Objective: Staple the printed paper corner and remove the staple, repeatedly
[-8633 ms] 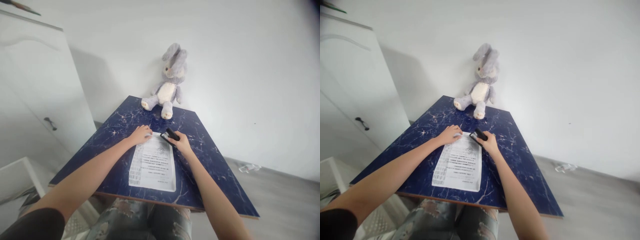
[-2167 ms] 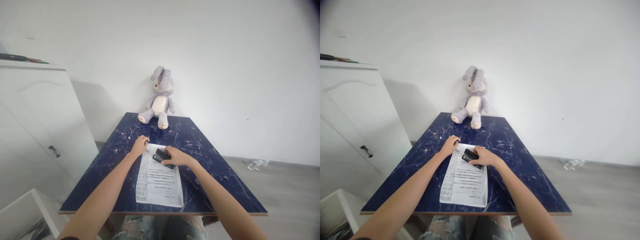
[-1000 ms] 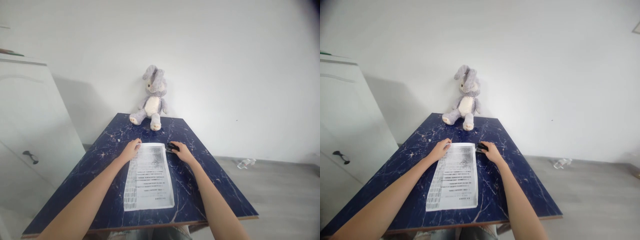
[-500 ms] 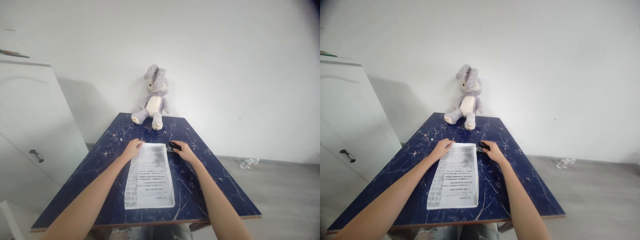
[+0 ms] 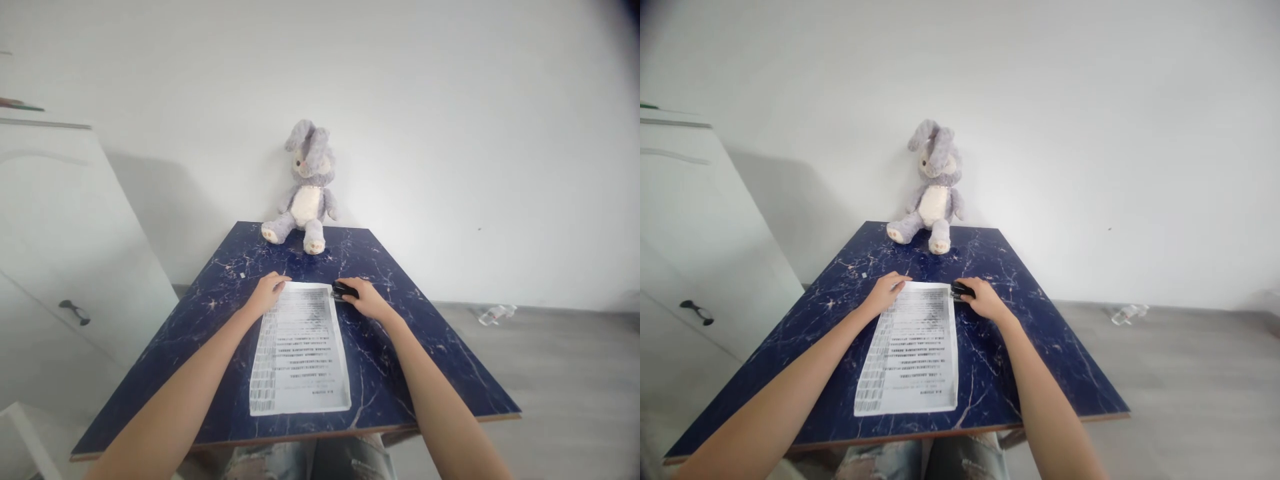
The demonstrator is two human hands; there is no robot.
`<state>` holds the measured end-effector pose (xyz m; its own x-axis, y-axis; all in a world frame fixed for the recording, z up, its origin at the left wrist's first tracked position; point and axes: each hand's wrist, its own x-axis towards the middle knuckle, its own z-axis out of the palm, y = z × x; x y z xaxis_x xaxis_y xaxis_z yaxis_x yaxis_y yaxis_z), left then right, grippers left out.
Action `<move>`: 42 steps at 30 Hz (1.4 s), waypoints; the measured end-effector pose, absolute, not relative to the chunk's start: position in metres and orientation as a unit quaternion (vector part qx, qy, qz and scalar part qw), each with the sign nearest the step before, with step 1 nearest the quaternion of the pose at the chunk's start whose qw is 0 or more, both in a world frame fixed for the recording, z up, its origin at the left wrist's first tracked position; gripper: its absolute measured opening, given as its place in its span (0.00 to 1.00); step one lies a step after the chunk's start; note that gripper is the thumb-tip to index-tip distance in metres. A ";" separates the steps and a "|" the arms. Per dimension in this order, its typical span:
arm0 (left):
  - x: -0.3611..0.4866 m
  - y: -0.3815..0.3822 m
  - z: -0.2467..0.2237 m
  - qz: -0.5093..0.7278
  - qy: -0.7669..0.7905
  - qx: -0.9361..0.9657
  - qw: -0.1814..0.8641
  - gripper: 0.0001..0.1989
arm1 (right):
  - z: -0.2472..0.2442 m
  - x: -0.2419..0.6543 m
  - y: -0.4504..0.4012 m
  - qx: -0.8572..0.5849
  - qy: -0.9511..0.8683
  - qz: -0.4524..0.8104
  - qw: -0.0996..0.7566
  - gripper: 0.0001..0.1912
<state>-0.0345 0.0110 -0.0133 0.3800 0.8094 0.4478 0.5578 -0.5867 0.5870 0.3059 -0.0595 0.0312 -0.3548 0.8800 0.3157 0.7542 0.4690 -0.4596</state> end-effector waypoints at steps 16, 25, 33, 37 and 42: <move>-0.034 0.011 -0.009 0.370 0.421 0.804 0.200 0.15 | 0.019 0.286 -0.058 -0.519 -0.811 0.096 0.252 0.26; -0.036 0.010 -0.008 0.365 0.423 0.803 0.208 0.15 | 0.022 0.269 -0.063 -0.588 -0.784 0.039 0.195 0.22; -0.034 0.011 -0.008 0.356 0.418 0.810 0.208 0.15 | 0.021 0.257 -0.067 -0.618 -0.770 -0.022 0.158 0.22; -0.034 0.013 -0.011 0.362 0.416 0.809 0.204 0.15 | 0.022 0.252 -0.067 -0.619 -0.773 -0.044 0.131 0.22; -0.033 0.015 -0.014 0.361 0.415 0.811 0.201 0.15 | 0.021 0.248 -0.069 -0.617 -0.778 -0.081 0.090 0.21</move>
<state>-0.0335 0.0155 -0.0143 0.3951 0.8177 0.4186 0.5279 -0.5750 0.6250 0.2483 -0.0694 0.0212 -0.2223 0.9453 0.2389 0.9741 0.2254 0.0145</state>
